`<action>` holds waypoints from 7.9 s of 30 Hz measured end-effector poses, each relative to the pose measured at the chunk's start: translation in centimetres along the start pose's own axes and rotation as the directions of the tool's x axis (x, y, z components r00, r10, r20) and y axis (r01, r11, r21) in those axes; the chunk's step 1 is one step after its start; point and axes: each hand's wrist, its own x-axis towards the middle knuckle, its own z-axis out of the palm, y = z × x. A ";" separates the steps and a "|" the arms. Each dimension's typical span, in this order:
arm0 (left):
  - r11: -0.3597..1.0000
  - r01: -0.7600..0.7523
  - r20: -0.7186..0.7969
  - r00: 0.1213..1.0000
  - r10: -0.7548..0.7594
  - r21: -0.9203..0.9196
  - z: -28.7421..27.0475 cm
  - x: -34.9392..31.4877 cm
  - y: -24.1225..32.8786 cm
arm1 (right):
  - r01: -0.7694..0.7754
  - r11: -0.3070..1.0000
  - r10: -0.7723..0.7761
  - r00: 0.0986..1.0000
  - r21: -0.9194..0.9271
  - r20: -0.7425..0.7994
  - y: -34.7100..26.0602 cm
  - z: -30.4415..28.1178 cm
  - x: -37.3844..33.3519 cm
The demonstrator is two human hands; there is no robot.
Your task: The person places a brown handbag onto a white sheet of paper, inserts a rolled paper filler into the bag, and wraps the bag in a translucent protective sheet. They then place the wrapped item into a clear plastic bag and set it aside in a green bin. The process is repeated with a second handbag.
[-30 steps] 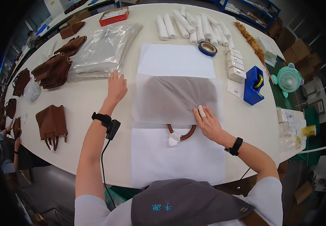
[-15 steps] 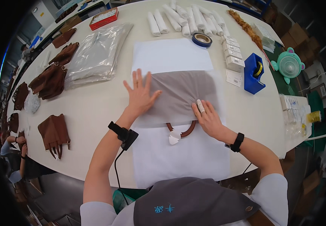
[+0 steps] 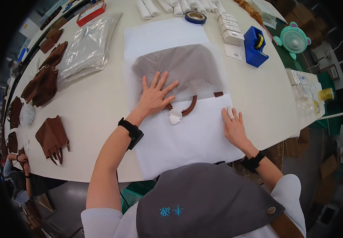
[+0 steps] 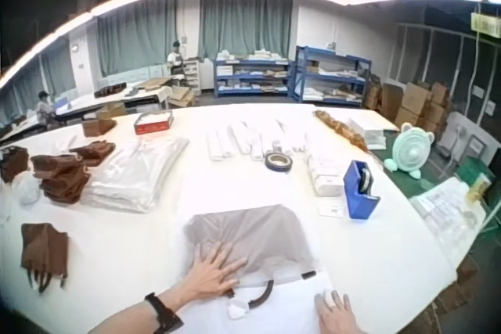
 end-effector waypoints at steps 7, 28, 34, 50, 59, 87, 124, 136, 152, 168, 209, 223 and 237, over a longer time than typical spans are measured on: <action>1.000 0.002 0.008 1.000 -0.001 -0.031 0.5 0.2 -0.3 | -0.184 0.684 0.263 0.965 0.706 -0.003 0.9 -0.5 -0.5; 0.999 0.036 0.058 0.998 -0.033 -0.041 0.1 -0.2 -0.1 | -0.418 -0.387 -0.304 0.899 0.822 0.314 -2.6 -10.9 -3.8; 0.996 0.032 0.046 0.999 -0.028 -0.081 -0.2 -0.4 -0.2 | 0.308 0.405 -0.094 0.951 0.861 -0.296 -7.2 -14.9 11.6; 0.971 -0.115 -0.155 0.984 0.083 -0.208 2.4 -1.4 -2.7 | 0.408 0.912 -0.364 0.849 0.036 -0.383 -5.4 -2.5 25.0; -0.307 0.108 0.190 0.949 -0.251 -0.945 -2.3 -11.4 -3.5 | 0.358 0.934 -0.297 0.808 0.022 -0.508 -5.0 -0.2 25.1; 0.972 0.124 0.075 0.991 -0.111 -0.200 -0.2 0.0 0.9 | -0.015 0.612 0.071 0.997 0.791 -0.036 3.9 -6.9 12.1; 0.975 0.107 0.082 0.992 -0.092 -0.193 -0.6 0.3 0.8 | 0.250 0.962 -0.273 0.919 -0.113 -0.284 0.1 -4.1 19.2; 0.963 0.118 0.118 0.989 -0.092 -0.243 -1.1 1.2 1.2 | -0.410 0.317 0.770 0.638 0.855 0.021 26.4 -10.4 24.0; 0.961 0.145 0.137 0.984 -0.115 -0.236 -1.5 0.4 0.9 | -0.128 0.468 0.000 0.989 0.874 0.145 8.3 -14.0 22.7; 0.951 0.122 0.056 0.992 -0.111 -0.285 -0.7 0.0 0.6 | 0.729 0.684 -0.621 0.587 -0.006 0.520 -11.6 -7.7 34.0; 0.953 0.098 0.096 0.993 -0.073 -0.285 -1.9 -8.3 9.2 | -0.512 0.542 -0.292 0.629 0.666 0.721 -9.5 -10.4 0.6; 0.739 0.589 0.195 0.807 -0.557 -0.327 -4.6 -8.5 0.1 | 0.033 0.907 0.025 0.991 0.419 -0.133 4.9 -3.9 9.0; 0.554 0.748 -0.114 0.555 -0.824 -0.366 0.5 1.0 -35.8 | -0.150 0.989 0.149 0.987 -0.002 -0.063 12.3 0.2 7.9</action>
